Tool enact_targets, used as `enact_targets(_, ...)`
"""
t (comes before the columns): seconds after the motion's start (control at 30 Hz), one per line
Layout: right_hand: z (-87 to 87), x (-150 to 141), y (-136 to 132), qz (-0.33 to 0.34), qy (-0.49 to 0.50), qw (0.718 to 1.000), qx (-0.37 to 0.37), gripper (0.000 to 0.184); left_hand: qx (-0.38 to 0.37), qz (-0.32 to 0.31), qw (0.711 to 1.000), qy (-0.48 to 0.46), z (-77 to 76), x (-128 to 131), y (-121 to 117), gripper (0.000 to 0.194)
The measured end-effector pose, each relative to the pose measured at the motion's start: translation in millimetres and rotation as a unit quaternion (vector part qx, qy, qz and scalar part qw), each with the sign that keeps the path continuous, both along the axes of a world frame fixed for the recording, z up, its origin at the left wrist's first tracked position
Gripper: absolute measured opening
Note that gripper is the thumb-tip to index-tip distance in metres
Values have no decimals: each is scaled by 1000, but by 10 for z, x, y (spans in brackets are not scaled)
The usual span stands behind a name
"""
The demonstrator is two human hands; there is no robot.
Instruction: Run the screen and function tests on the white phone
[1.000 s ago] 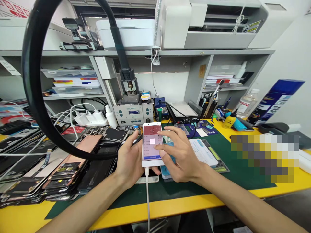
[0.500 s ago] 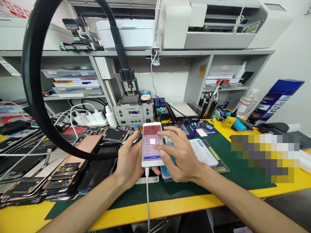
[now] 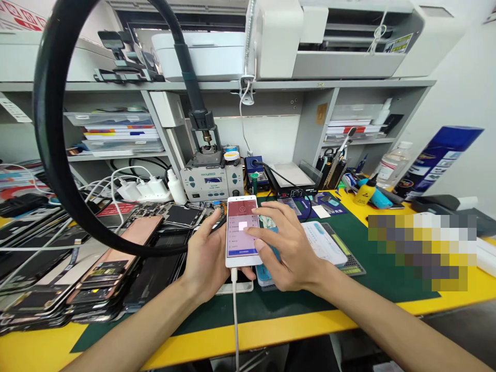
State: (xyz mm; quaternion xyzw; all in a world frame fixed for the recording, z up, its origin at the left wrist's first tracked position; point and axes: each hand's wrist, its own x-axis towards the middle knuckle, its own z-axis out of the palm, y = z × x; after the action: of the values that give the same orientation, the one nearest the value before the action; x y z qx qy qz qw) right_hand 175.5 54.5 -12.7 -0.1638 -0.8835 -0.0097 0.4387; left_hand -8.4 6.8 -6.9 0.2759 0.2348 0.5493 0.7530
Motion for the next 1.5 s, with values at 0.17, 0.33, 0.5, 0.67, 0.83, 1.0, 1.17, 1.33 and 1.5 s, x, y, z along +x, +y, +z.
enact_targets(0.17, -2, 27, 16, -32, 62, 997, -35, 45, 6, -13, 1000, -5, 9, 2, -4, 61)
enact_targets(0.33, -51, 15, 164, -20, 203, 915, -347, 45, 1, -19, 1000, 13, -3, -23, 16, 62)
enact_targets(0.5, 54, -23, 226, 61, 244, 748, -614, 46, -17, -43, 999, 22, 4, -55, 45, 64)
enact_targets(0.67, 185, -18, 155, 121, 204, 694, -680, 52, -24, -74, 997, -3, 41, -69, 53, 65)
enact_targets(0.83, 234, 37, 157, 220, 155, 640, -720, 56, -35, -93, 995, -19, 91, -67, 49, 65)
enact_targets(1.0, 208, 67, 183, 289, 140, 582, -747, 61, -65, -121, 990, -22, 163, -79, 81, 63)
enact_targets(1.17, 163, 64, 201, 300, 155, 570, -749, 60, -111, -131, 985, -8, 287, -71, 128, 60)
enact_targets(1.33, 156, 59, 193, 305, 167, 575, -740, 56, -116, -134, 984, 3, 313, -62, 185, 60)
enact_targets(1.5, 121, 17, 177, 274, 165, 608, -727, 53, -82, -148, 985, -28, 159, -141, 252, 63)
